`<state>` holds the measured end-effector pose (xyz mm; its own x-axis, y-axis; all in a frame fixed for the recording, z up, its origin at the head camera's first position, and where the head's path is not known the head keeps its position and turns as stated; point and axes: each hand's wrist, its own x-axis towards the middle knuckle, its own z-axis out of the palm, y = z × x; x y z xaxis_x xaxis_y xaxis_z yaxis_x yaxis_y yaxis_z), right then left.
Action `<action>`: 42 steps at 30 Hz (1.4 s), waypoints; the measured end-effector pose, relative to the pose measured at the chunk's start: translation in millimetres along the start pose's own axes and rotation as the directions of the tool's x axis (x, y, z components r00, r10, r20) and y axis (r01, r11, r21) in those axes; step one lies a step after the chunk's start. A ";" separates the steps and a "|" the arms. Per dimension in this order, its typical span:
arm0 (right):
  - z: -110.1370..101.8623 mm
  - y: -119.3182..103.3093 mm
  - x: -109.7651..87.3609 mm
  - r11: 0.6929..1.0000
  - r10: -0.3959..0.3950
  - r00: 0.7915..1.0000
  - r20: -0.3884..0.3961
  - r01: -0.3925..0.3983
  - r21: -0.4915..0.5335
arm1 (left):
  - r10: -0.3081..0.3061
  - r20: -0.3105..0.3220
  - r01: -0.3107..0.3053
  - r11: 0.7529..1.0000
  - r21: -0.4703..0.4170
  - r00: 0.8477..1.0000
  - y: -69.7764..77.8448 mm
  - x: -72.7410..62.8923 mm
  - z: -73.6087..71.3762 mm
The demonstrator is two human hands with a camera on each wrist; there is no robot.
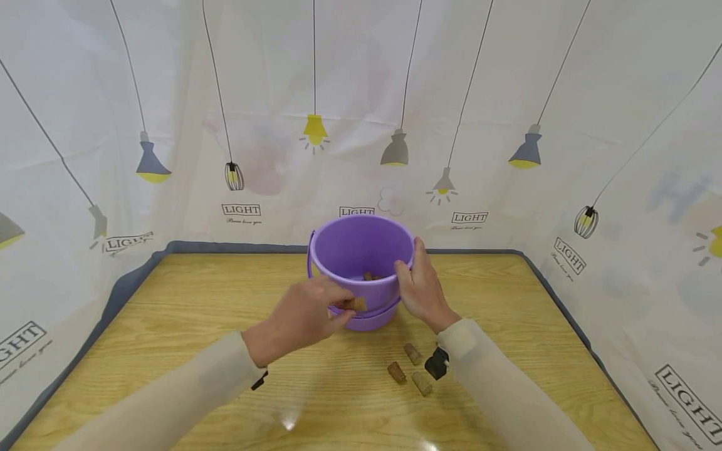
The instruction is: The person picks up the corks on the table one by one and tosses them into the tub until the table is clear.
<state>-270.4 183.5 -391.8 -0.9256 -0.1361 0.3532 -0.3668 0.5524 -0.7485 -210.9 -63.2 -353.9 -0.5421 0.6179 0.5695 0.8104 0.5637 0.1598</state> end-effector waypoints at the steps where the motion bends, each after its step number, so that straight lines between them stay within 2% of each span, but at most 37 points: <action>1: 0.1 0.2 0.1 1.000 -0.004 1.000 -0.001 0.004 0.000 | 0.001 -0.005 -0.001 1.000 0.002 1.000 -0.5 0.9 -0.8; 9: 1.2 1.4 1.6 1.000 -0.010 1.000 -0.011 0.010 0.007 | 0.037 -0.058 -0.032 0.995 0.093 0.998 -4.0 8.2 -6.7; 16: 1.3 1.5 1.0 1.000 -0.004 1.000 -0.011 0.004 -0.003 | 0.073 -0.115 -0.061 0.993 0.105 0.991 -8.7 15.3 -8.4; 19: 1.4 1.2 1.2 1.000 -0.001 1.000 -0.009 0.001 -0.006 | 0.071 -0.125 -0.055 0.991 0.125 0.990 -10.6 17.9 -9.8; 28: 1.4 1.8 0.4 1.000 -0.004 1.000 -0.010 0.004 -0.011 | 0.030 -0.112 -0.015 0.991 0.130 0.993 -15.2 27.1 -14.7; 35: 1.1 0.8 -0.3 1.000 0.003 1.000 0.000 -0.003 -0.011 | -0.023 -0.066 0.031 0.991 0.128 0.998 -19.9 33.7 -16.4; 42: 0.3 -1.2 -0.6 1.000 -0.011 1.000 -0.004 0.011 0.004 | -0.090 -0.019 0.092 0.988 0.127 0.996 -23.5 42.5 -15.8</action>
<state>-269.4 182.7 -391.3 -0.9211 -0.1387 0.3637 -0.3773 0.5480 -0.7466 -249.4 -58.8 -320.7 -0.6084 0.5541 0.5681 0.7225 0.6829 0.1077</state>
